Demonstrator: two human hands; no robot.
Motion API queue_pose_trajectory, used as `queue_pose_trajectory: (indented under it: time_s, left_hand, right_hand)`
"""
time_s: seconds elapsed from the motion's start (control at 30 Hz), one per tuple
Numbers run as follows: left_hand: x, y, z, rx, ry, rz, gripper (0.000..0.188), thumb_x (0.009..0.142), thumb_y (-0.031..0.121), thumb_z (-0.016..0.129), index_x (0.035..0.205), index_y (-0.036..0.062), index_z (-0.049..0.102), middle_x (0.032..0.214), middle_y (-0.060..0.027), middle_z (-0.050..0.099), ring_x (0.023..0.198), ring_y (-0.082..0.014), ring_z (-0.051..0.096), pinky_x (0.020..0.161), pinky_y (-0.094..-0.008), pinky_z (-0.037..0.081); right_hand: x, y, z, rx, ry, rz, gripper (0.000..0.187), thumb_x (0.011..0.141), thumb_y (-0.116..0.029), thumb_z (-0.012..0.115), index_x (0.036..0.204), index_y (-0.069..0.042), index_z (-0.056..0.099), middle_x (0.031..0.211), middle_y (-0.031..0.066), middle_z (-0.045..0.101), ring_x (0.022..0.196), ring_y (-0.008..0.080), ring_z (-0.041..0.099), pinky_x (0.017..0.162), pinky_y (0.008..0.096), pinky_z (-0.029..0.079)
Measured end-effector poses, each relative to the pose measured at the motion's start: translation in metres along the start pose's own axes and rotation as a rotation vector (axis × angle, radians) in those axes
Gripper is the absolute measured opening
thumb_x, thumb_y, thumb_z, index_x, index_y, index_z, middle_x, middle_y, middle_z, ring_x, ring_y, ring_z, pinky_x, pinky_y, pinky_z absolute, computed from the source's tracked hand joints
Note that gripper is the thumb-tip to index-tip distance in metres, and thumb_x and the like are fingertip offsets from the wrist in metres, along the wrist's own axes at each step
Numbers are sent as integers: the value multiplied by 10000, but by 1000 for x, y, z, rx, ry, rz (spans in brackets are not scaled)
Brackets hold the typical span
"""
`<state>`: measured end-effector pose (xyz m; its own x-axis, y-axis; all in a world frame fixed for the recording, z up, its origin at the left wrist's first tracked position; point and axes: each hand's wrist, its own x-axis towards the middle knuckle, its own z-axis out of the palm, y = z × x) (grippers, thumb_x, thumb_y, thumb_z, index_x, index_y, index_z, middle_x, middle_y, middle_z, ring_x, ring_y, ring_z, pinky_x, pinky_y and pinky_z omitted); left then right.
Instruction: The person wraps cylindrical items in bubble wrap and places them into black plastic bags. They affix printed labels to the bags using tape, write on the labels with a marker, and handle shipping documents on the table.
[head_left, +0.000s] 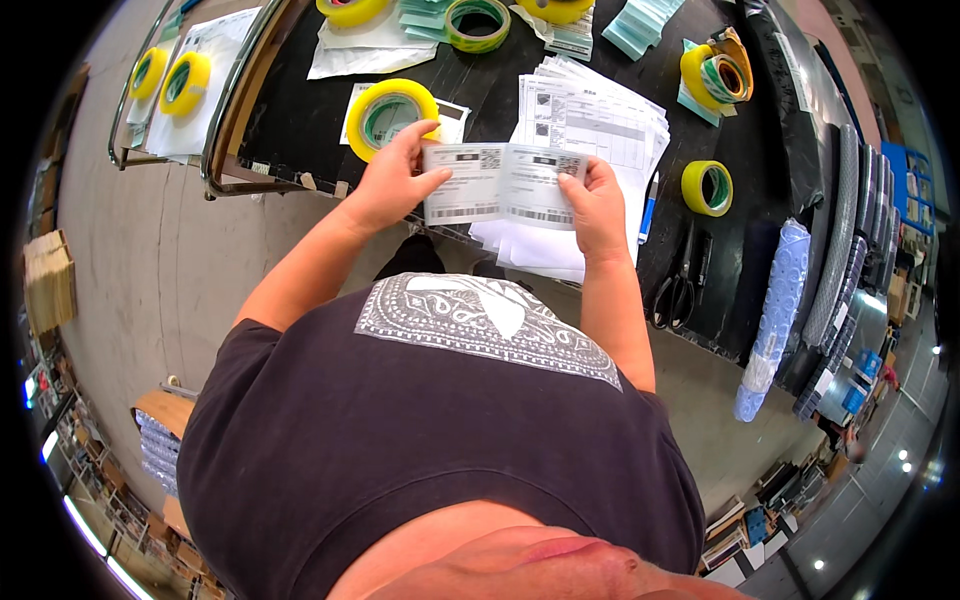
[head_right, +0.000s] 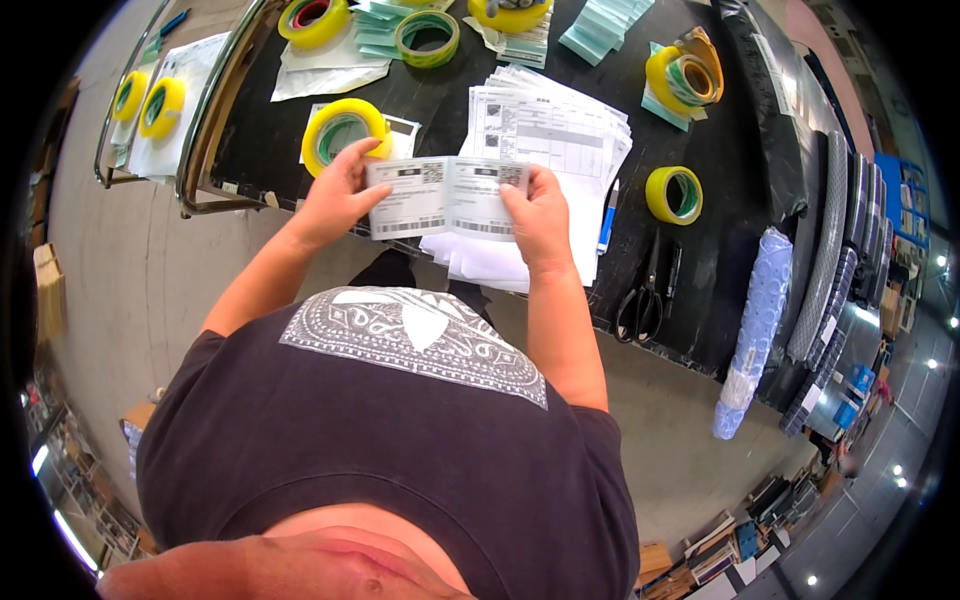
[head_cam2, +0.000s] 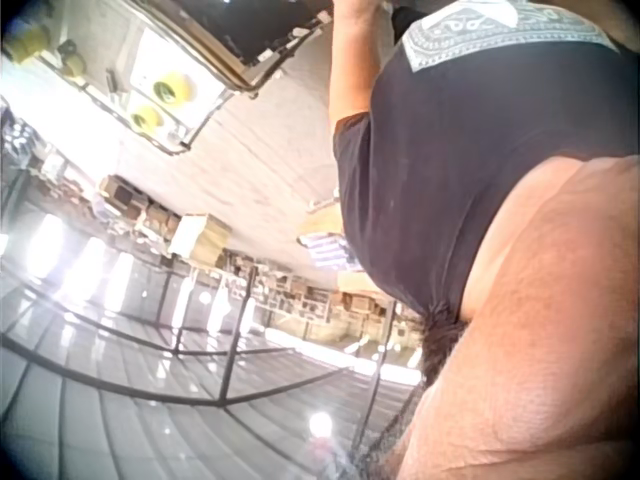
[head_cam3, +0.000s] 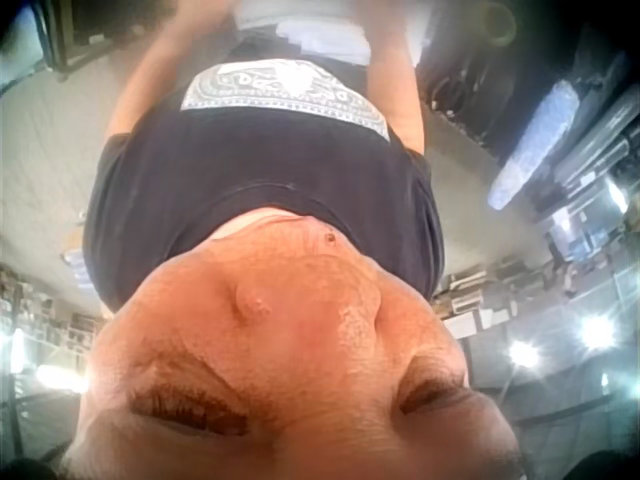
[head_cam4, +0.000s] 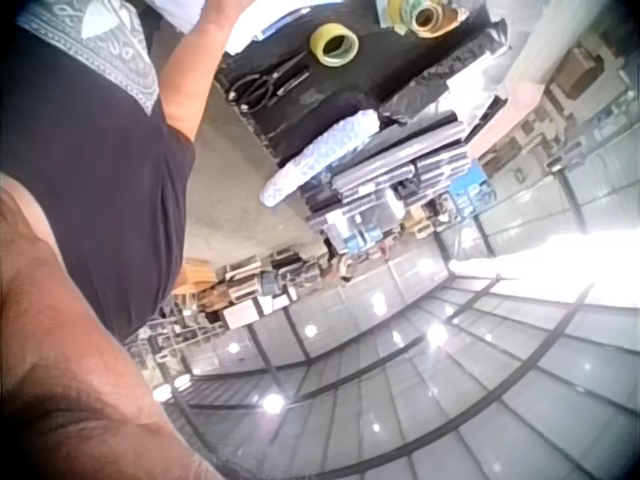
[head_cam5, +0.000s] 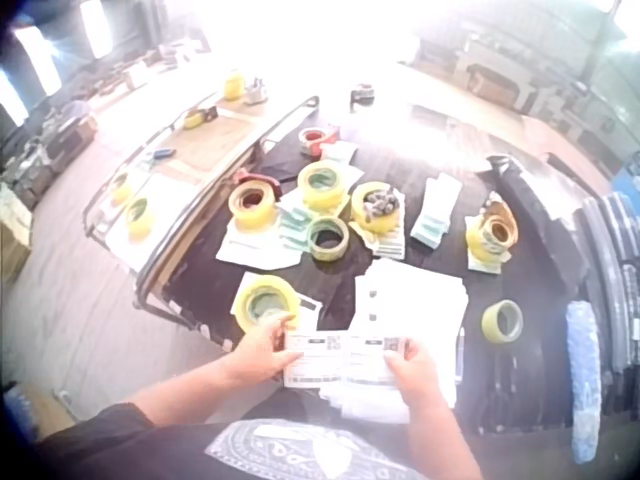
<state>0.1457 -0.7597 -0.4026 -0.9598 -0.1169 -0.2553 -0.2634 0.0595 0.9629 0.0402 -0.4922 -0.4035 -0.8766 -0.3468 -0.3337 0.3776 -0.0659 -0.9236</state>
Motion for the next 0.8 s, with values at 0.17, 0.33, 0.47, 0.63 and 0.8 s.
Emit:
queue_pose_trajectory:
  time_s: [0.17, 0.33, 0.47, 0.63, 0.8]
  left_hand:
    - [2, 16, 45, 892, 223, 584, 500, 804, 17, 695, 1288, 36, 570, 1298, -104, 587, 1209, -293, 532, 1041, -400, 428]
    - [-4, 0, 91, 968, -107, 805, 308, 817, 93, 637, 1112, 17, 676, 1332, -90, 587, 1258, -270, 508, 1037, -411, 415]
    - [-3, -10, 126, 1097, -151, 725, 367, 837, 132, 618, 1185, 18, 641, 1385, -96, 550, 1276, -271, 496, 1061, -420, 384]
    - [-5, -19, 147, 1234, -116, 601, 424, 841, 197, 630, 1233, 36, 629, 1438, -76, 508, 1238, -263, 484, 1001, -415, 394]
    - [-5, -12, 162, 1334, -85, 574, 421, 831, 156, 590, 1234, 48, 644, 1450, -40, 504, 1178, -285, 499, 924, -419, 411]
  right_hand:
    - [4, 16, -38, -416, 274, -251, 562, 862, -89, 701, 1362, 50, 486, 1295, 202, 583, 1166, 268, 586, 1009, 344, 460]
    - [-13, 1, -66, -1008, 371, -526, 515, 814, -110, 718, 1293, 6, 571, 1342, 208, 553, 1253, 371, 503, 1090, 437, 371]
    - [-35, -10, -96, -1092, 410, -580, 455, 809, -107, 715, 1240, -11, 602, 1340, 191, 564, 1241, 361, 515, 1080, 447, 374]
    - [-63, -13, -160, -1119, 453, -526, 417, 812, -107, 720, 1210, -24, 629, 1307, 175, 595, 1227, 342, 542, 1069, 426, 402]
    - [-84, -13, -201, -1112, 518, -447, 364, 833, -97, 709, 1182, -24, 641, 1289, 162, 606, 1208, 326, 559, 1056, 412, 423]
